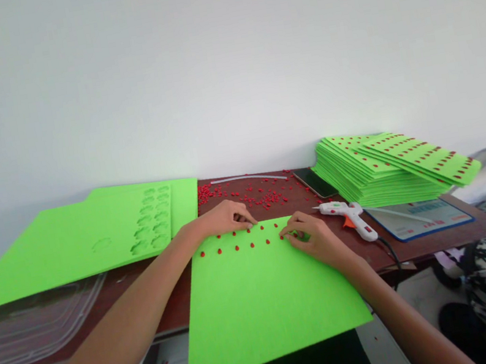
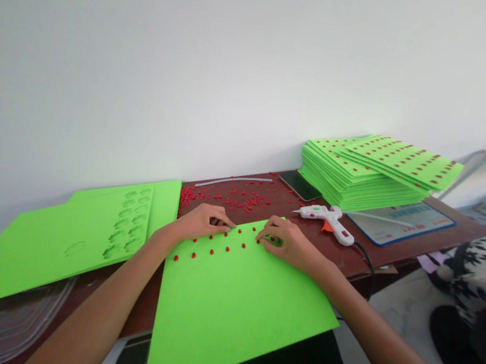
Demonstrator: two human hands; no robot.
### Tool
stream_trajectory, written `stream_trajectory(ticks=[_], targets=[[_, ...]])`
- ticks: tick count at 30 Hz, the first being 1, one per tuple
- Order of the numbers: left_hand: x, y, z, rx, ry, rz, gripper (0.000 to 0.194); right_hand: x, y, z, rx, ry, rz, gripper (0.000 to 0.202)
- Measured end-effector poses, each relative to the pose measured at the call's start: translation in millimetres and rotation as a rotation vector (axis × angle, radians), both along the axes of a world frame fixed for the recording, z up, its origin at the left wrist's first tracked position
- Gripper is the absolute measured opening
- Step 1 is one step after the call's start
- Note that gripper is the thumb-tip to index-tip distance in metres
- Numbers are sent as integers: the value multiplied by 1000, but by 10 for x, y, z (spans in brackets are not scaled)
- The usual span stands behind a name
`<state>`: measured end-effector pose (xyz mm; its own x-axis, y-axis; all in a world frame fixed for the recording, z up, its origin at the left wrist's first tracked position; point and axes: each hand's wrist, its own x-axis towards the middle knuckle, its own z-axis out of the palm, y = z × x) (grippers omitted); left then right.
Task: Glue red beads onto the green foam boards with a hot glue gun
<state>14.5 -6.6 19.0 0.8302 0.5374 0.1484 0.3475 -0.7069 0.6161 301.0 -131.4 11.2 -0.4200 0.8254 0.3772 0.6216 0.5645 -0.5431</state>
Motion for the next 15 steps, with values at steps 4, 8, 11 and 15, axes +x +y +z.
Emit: stream_trajectory(ticks=[4, 8, 11, 15], targets=[[4, -2, 9, -8, -5, 1, 22, -8, -5, 17, -8, -6, -4, 20], [8, -4, 15, -4, -5, -2, 23, -16, -13, 34, -7, -10, -9, 17], [6, 0, 11, 8, -8, -6, 23, -20, -12, 44, -12, -16, -18, 14], [4, 6, 3, 11, -2, -6, 22, -24, 6, 31, -11, -17, -31, 10]])
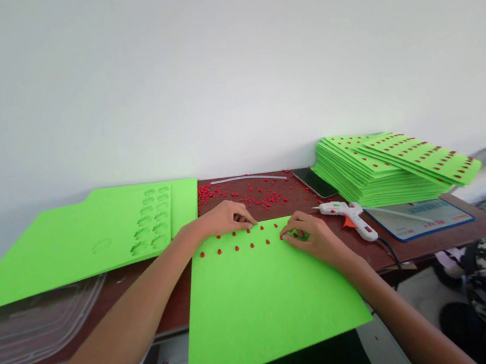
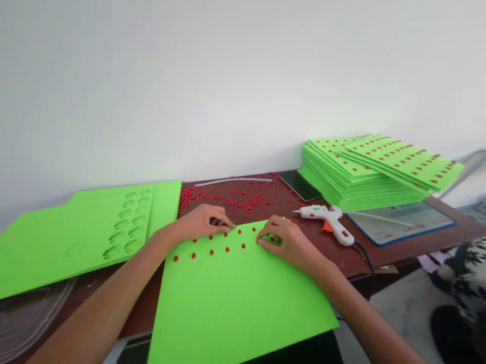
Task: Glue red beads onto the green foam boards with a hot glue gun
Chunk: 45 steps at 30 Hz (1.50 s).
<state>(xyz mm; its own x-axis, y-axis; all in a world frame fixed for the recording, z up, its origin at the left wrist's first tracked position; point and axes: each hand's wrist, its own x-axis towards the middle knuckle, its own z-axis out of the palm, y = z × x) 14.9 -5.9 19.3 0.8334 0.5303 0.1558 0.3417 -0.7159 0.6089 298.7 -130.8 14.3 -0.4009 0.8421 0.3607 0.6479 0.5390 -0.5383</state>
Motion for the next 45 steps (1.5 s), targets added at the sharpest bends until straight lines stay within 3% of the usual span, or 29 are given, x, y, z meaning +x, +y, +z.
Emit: stream_trajectory(ticks=[8, 45], targets=[[2, 1, 0, -11, -6, 2, 22, 6, 38, -62, 25, -1, 23, 7], [-3, 11, -16, -9, -20, -11, 24, -3, -51, 13, 138, -8, -32, 13]])
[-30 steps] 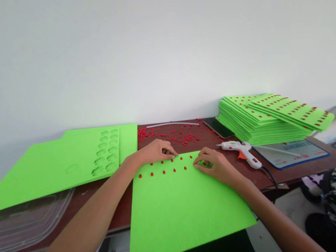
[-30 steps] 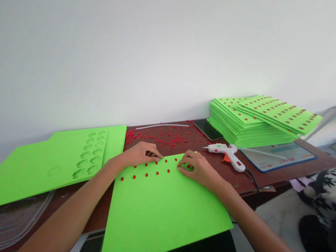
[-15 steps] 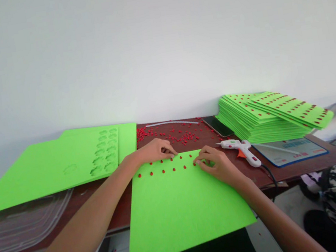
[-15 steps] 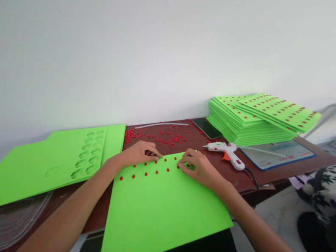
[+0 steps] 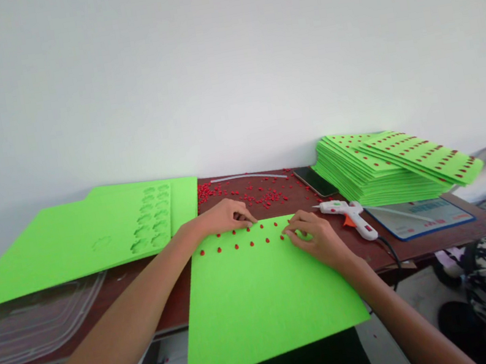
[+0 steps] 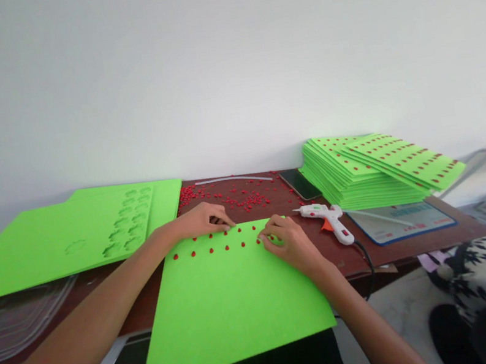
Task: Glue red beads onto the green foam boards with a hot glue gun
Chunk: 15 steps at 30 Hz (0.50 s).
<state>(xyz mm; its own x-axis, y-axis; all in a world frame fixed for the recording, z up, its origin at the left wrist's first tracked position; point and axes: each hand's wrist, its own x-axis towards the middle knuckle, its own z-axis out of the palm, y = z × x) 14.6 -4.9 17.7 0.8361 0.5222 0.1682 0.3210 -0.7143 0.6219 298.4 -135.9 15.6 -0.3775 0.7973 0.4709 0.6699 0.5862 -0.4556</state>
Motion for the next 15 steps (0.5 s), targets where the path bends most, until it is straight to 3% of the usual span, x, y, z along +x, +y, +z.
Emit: stream_trajectory(ticks=[4, 15], targets=[[-1, -1, 3, 3, 13, 3, 24, 28, -9, -2, -7, 102, -34, 14], [0, -11, 13, -8, 12, 12, 23, 1, -3, -3, -51, 1, 40, 13]])
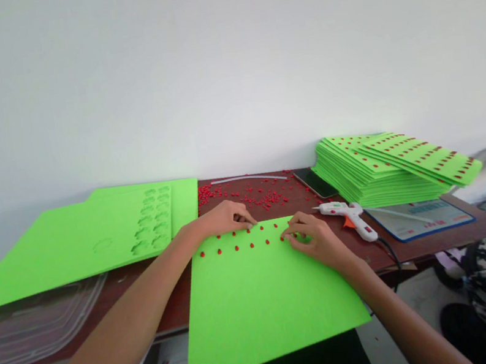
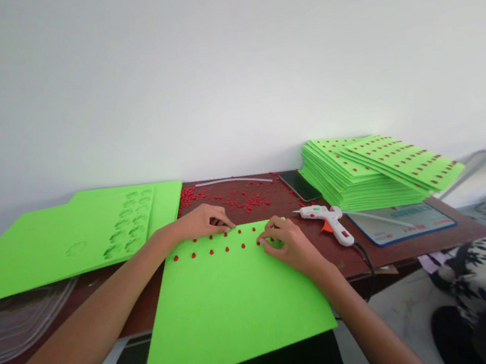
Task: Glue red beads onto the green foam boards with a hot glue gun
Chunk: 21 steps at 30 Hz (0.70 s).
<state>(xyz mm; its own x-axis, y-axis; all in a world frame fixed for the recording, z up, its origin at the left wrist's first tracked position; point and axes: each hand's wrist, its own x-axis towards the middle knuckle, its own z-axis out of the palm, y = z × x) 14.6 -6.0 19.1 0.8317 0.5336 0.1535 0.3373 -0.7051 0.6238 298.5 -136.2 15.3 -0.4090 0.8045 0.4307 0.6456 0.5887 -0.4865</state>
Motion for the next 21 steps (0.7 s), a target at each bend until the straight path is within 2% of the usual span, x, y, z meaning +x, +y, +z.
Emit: stream_trajectory(ticks=[15, 21], targets=[[3, -15, 15, -15, -9, 3, 23, 10, 31, -65, -1, -43, 6, 14], [10, -12, 19, 6, 3, -1, 22, -1, 101, -4, -71, -55, 28, 14]])
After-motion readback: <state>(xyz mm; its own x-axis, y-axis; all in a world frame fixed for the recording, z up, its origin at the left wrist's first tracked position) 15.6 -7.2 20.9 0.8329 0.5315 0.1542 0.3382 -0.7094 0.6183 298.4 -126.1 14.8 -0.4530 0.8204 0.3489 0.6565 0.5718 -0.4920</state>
